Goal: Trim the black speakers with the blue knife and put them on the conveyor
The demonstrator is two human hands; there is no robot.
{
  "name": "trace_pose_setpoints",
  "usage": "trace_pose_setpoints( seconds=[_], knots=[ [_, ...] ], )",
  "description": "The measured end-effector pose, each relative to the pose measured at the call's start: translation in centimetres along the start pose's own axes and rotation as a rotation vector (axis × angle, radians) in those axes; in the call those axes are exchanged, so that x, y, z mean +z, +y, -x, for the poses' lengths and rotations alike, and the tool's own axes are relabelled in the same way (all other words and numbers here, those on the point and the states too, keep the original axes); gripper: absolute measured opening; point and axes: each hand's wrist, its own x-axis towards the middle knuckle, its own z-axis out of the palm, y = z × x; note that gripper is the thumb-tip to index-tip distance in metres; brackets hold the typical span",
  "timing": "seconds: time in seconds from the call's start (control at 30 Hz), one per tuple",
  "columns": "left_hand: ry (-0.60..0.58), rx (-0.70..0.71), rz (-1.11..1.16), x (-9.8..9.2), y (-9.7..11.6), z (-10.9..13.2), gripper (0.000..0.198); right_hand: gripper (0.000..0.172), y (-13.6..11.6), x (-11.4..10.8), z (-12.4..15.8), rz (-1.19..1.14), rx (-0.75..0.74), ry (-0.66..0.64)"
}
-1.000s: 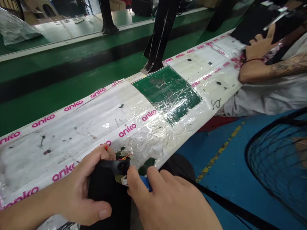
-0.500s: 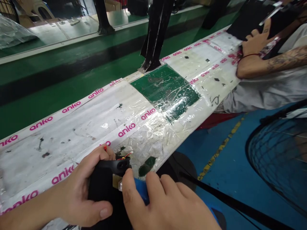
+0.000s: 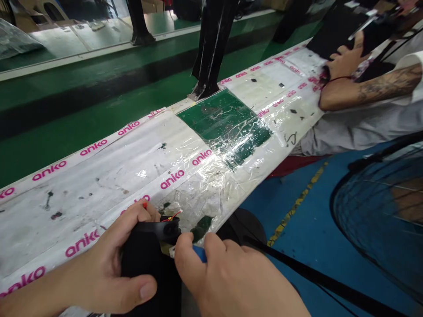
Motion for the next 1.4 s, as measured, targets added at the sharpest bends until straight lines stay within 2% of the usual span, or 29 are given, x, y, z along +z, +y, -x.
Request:
trace_pose_setpoints(
  seconds=[0.1, 0.17, 0.23, 0.3, 0.37, 0.43, 0.5, 0.63, 0.8, 1.13, 1.3, 1.4],
  knots=[
    [-0.068, -0.024, 0.067, -0.1, 0.0, 0.0, 0.045, 0.062, 0.7, 0.8, -0.5, -0.116, 0.000, -0.042],
    [-0.109, -0.043, 0.099, -0.1, 0.1, -0.2, 0.043, 0.047, 1.2, 1.2, -0.9, -0.219, 0.012, -0.065],
    [-0.085, -0.042, 0.090, 0.1, 0.3, -0.3, 0.041, 0.029, 1.7, 1.1, -1.1, -0.295, 0.017, -0.102],
    [-0.010, 0.003, 0.025, 0.4, 0.4, -0.3, 0.040, 0.022, 2.2, 0.4, -1.0, -0.296, -0.009, -0.107],
    [0.043, 0.057, -0.022, 0.5, 0.4, -0.3, 0.038, 0.026, 2.6, -0.5, -0.7, -0.245, -0.017, -0.010],
    [0.035, 0.085, -0.016, 0.5, 0.3, -0.2, 0.037, 0.031, 2.7, -1.4, -0.2, -0.183, -0.001, 0.102],
    [0.026, 0.084, -0.001, 0.4, 0.2, -0.1, 0.039, 0.034, 2.6, -1.8, 0.1, -0.143, 0.009, 0.141],
    [0.037, 0.097, -0.029, 0.2, 0.2, -0.1, 0.040, 0.035, 1.5, -1.3, -0.1, -0.114, -0.011, 0.083],
    [0.033, 0.073, -0.013, 0.3, 0.1, -0.1, 0.041, 0.045, 0.6, -0.3, -0.7, -0.142, -0.021, -0.048],
    [0.020, 0.066, -0.012, 0.3, 0.2, -0.1, 0.043, 0.053, 0.3, -0.5, -0.7, -0.132, -0.012, -0.168],
    [-0.001, 0.035, -0.030, 0.2, 0.0, 0.0, 0.043, 0.063, 0.4, -0.4, -0.8, -0.060, -0.031, -0.141],
    [-0.020, 0.029, -0.021, 0.1, -0.2, 0.1, 0.044, 0.059, 0.6, -0.5, -0.9, -0.080, -0.025, -0.124]
  ],
)
